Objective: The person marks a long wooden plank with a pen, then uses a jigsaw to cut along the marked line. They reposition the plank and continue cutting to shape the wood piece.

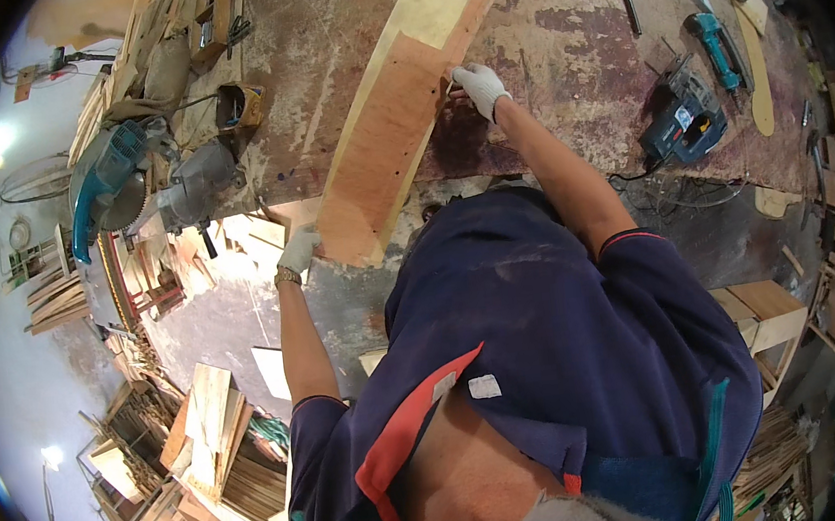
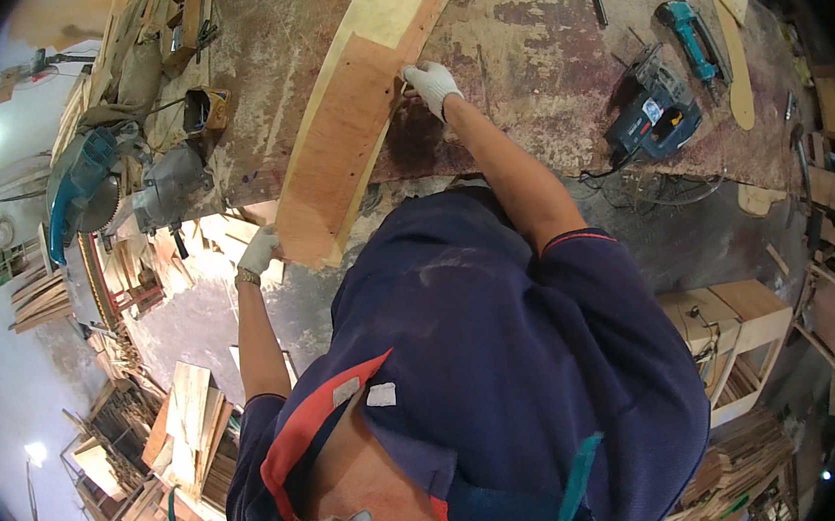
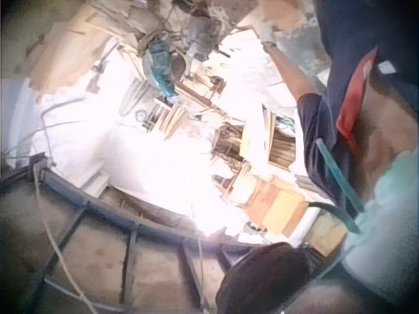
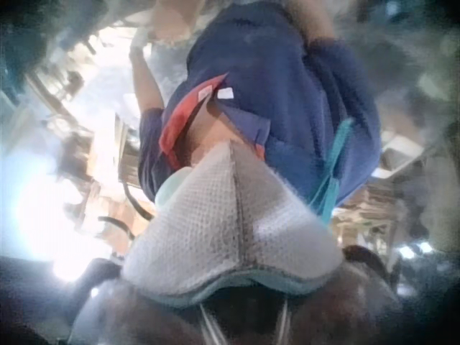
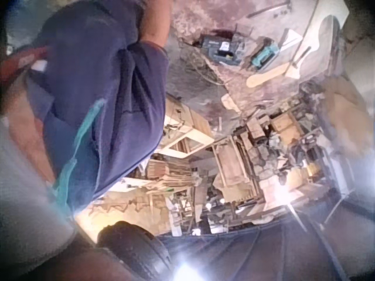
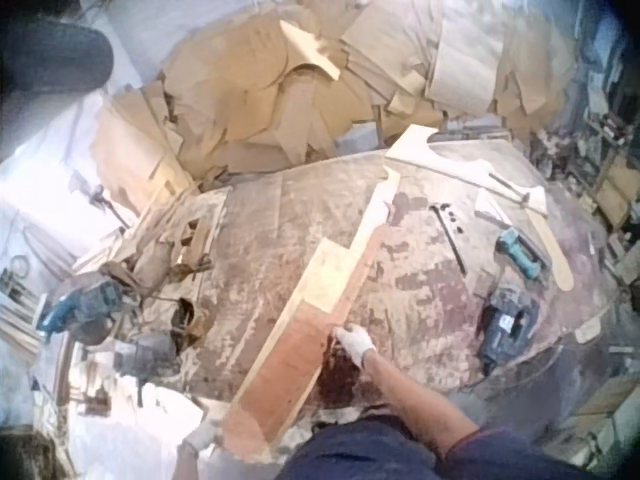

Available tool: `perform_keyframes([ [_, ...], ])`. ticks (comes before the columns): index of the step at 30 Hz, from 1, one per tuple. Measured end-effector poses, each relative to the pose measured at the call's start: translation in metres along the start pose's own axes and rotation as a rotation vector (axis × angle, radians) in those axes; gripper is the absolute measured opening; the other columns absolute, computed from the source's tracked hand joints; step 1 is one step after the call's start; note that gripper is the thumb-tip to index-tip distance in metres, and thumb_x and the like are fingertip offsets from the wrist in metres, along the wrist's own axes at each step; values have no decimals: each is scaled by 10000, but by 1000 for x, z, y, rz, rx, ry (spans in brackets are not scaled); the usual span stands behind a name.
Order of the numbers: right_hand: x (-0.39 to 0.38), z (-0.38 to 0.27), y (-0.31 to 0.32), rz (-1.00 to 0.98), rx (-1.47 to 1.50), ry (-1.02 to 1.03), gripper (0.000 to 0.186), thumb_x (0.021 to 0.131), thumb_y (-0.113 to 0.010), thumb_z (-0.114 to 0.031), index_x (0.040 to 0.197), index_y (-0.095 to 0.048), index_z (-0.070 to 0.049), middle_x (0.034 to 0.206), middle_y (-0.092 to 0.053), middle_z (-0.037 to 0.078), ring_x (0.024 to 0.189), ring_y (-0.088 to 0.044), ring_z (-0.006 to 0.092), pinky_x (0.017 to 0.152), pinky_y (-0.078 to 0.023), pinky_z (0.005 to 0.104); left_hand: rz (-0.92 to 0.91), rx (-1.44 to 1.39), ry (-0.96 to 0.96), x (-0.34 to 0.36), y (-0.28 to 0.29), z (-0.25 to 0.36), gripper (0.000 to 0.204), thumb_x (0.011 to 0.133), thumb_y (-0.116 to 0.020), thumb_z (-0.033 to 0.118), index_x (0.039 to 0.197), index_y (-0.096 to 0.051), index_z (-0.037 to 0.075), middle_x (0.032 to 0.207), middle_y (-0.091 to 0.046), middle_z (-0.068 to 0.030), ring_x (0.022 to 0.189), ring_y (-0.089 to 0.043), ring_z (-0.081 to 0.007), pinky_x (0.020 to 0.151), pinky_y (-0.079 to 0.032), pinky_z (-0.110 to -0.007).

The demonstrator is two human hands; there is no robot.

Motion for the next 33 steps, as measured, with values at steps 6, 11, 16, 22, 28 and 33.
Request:
perform_keyframes([
  [6, 4, 7, 21, -14, 166, 45, 301, 1002, -652, -194, 1173, -605, 49, 1026, -694, 143, 808, -719, 237, 643, -567, 328, 125, -123, -60, 28, 6, -17, 469, 912, -565, 208, 1334, -665, 29, 934, -702, -13, 755, -623, -127, 684, -528, -273],
  [11, -3, 14, -45, -134, 501, 40, 138, 1043, -588, -121, 1079, -596, 11, 895, -669, 105, 769, -705, 247, 639, -573, 357, 652, 929, -208, -13, 70, -34, 802, 876, -706, 467, 1518, -471, 45, 1420, -588, -187, 1246, -601, -321, 1002, -513, -425],
  [16, 23, 30, 28, -178, 479, 104, 166, 1035, -596, -114, 1116, -590, 31, 988, -689, 181, 916, -717, 337, 746, -595, 415, 590, 893, -362, 26, -55, 32, 1133, 716, -793, 671, 1590, -355, 97, 1503, -448, -258, 1408, -434, -422, 1139, -392, -512],
  [22, 11, 26, 14, -240, 243, 133, 264, 1057, -553, -199, 1173, -599, 34, 1058, -709, 172, 896, -716, 295, 724, -581, 390, 572, 1086, -198, 1, -96, 53, 1235, 595, -795, 793, 1563, -400, 136, 1447, -462, -209, 1397, -414, -391, 1125, -345, -562],
  [28, 35, 30, 29, -219, 342, 76, 377, 1079, -522, -286, 1264, -534, 42, 1185, -670, 215, 1071, -675, 362, 875, -571, 449, 696, 966, -369, -4, -109, 42, 1028, 609, -836, 699, 1420, -543, 137, 1282, -515, -195, 1293, -465, -402, 1110, -364, -543],
  [33, -9, 18, 16, -142, 474, -87, 681, 1068, -368, -584, 1437, -479, -22, 1397, -585, 179, 1269, -561, 369, 1039, -473, 527, 786, 806, -495, -72, -156, 62, 886, 597, -878, 586, 1294, -635, 97, 1197, -522, -215, 1213, -484, -406, 1054, -402, -531],
])
Point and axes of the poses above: each hand's wrist, its own x-axis towards the middle knuckle, its own y-axis out of the back of the hand, z = x × y, the point moved 3 cm from there along x, towards the middle knuckle
